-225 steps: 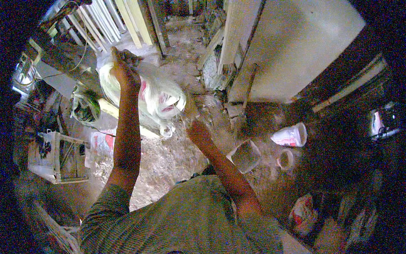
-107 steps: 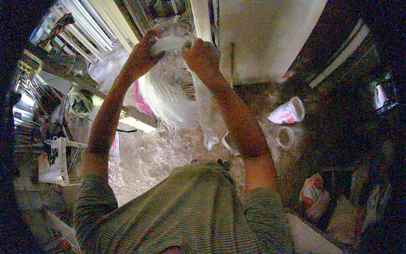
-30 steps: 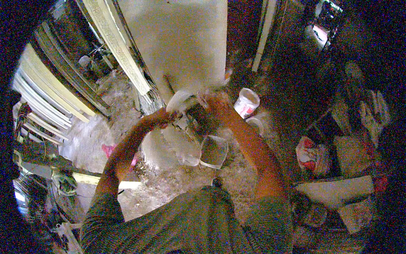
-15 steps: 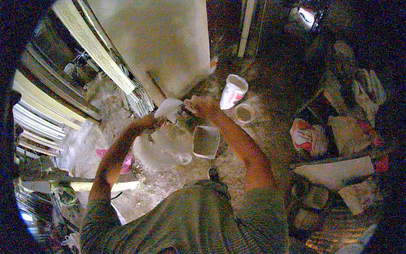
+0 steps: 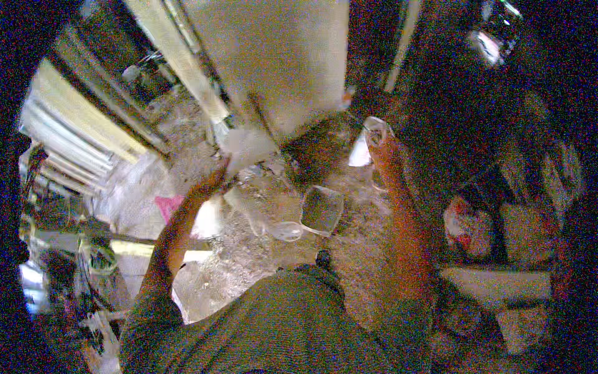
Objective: The person repeatedly pulls white cord from a pink bag, cuts it into short segments using a knife, and drops the pieces into a white bucket. The person continues this cycle of pulling, cutting, and dropping throughout the clip.
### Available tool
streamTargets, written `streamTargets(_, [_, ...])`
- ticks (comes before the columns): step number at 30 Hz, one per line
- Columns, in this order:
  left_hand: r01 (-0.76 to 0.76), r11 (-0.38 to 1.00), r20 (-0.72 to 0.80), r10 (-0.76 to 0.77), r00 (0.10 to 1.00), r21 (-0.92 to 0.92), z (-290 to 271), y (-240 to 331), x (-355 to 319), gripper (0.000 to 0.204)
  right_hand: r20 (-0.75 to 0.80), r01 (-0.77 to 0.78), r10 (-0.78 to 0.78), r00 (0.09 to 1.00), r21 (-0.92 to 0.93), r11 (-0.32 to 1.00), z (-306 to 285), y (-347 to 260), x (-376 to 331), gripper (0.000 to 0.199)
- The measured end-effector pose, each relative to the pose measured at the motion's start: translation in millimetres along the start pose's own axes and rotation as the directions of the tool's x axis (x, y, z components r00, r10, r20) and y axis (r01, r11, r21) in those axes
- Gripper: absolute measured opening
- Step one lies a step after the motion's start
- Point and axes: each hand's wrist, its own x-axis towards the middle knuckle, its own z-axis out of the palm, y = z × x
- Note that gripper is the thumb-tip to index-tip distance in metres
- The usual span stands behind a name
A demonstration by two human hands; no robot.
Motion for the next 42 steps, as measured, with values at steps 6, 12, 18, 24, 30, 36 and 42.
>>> streamTargets(6, [-0.191,0.783,-0.028,0.257,0.966,0.592,22,40,4,0.064,0.239,0.213,-0.24,0.941,0.134,0.968,-31,-155,-7,0.024])
streamTargets(12, [-0.021,0.879,-0.242,0.154,0.958,0.477,52,60,-15,0.06,0.401,0.496,-0.457,0.794,0.007,0.869,-8,-218,-21,0.025])
streamTargets(18, [0.06,0.877,-0.274,0.083,0.958,0.476,53,84,-44,0.06,0.427,0.471,-0.421,0.8,-0.012,0.882,51,-199,-23,0.023])
streamTargets(24, [-0.001,0.808,-0.273,0.2,0.941,0.589,58,52,-43,0.059,0.25,0.516,-0.482,0.84,-0.094,0.851,131,-110,-35,0.029])
streamTargets(30, [-0.007,0.913,-0.325,0.152,0.933,0.407,44,24,-91,0.079,0.329,0.04,-0.007,0.944,-0.094,0.995,64,-5,37,0.024])
streamTargets(36, [0.305,0.9,-0.178,-0.371,0.912,-0.313,57,40,-103,0.078,0.318,0.046,-0.081,0.945,0.115,0.992,27,-58,18,0.025])
streamTargets(42, [0.221,0.963,-0.366,-0.262,0.893,-0.151,93,84,-117,0.077,0.502,0.088,-0.285,0.817,0.38,0.921,-9,-137,-23,0.026])
